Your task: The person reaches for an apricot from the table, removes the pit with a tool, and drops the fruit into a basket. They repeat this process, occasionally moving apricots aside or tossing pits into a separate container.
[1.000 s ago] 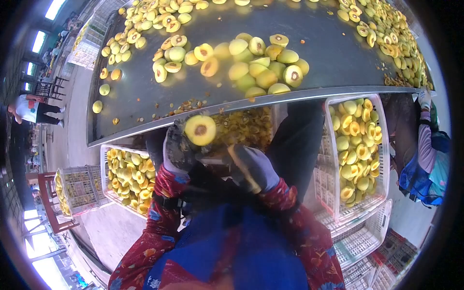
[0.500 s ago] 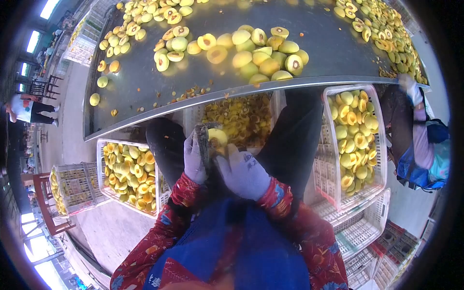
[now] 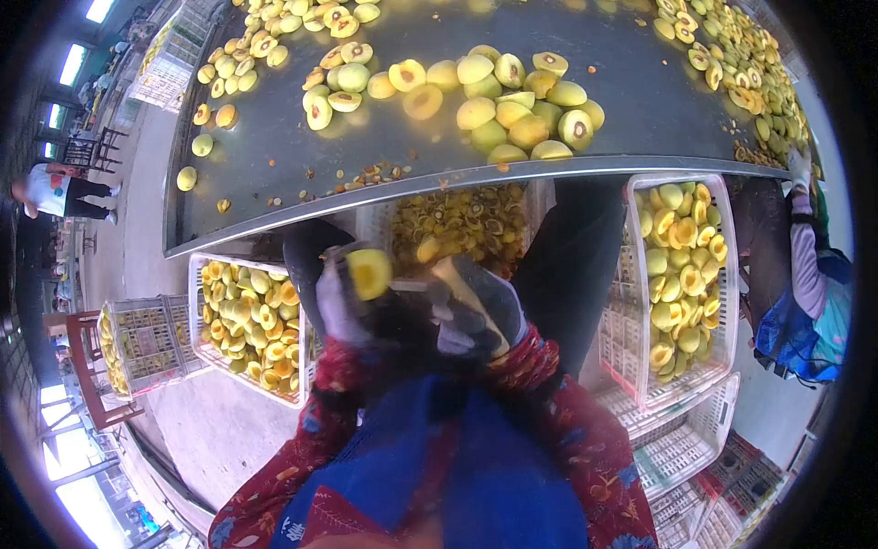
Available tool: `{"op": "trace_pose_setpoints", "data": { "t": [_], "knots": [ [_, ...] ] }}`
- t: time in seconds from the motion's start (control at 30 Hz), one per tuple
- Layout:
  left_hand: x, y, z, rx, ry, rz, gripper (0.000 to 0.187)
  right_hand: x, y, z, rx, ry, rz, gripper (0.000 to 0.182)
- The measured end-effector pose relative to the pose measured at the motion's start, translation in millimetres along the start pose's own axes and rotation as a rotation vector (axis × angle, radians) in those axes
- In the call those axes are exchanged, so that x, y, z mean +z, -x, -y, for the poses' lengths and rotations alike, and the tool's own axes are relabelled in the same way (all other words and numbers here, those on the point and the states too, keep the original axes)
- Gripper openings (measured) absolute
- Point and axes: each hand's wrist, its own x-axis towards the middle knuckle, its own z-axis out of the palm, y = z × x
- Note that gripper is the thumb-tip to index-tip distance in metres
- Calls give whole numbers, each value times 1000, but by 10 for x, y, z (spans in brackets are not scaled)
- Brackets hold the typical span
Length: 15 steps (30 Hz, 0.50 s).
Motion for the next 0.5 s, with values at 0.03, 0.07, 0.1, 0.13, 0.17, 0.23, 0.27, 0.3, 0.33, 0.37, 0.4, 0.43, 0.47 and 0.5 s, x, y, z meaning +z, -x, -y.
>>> {"op": "trace_pose_setpoints", "data": {
  "t": [0.03,0.07,0.1,0.13,0.17,0.23,0.27,0.3,0.33,0.37,0.4,0.43,0.47,0.5],
  "knots": [
    [-276,-17,107,-98,53,-117,37,-49,3,63,-1,13,1,44],
    [-557,-54,149,109,-266,-184,35,4,16,117,-13,37,-154,44],
    [-863,-69,-110,-22,-577,-93,38,56,30,171,-21,63,-309,43],
    [-1123,-92,-95,-131,-1126,-79,45,-52,53,217,-6,141,-345,42],
    [-1231,-133,-82,-241,-1334,-148,50,-155,77,232,9,211,-388,41],
    [-1146,-429,-304,32,-1296,-98,49,-189,62,278,41,249,-379,38],
    [-932,-644,-458,134,-1132,-75,47,-128,40,255,21,317,-428,37],
    [-625,-894,-587,233,-966,-51,45,-86,5,213,1,386,-479,36],
    [-333,-1177,-643,307,-969,49,44,-37,-27,186,-58,565,-574,39],
    [76,-1416,-883,91,-998,109,46,13,-60,160,-101,748,-686,42],
    [382,-1705,-833,146,-1052,161,49,137,-29,181,-88,737,-684,41],
    [688,-1978,-731,155,-1041,208,55,206,-13,210,-77,727,-680,41],
    [971,-2157,-536,293,-1064,184,55,195,19,233,-122,830,-663,38],
    [1154,-2259,-423,431,-1084,160,55,183,52,257,-170,933,-649,35]
  ]
}}
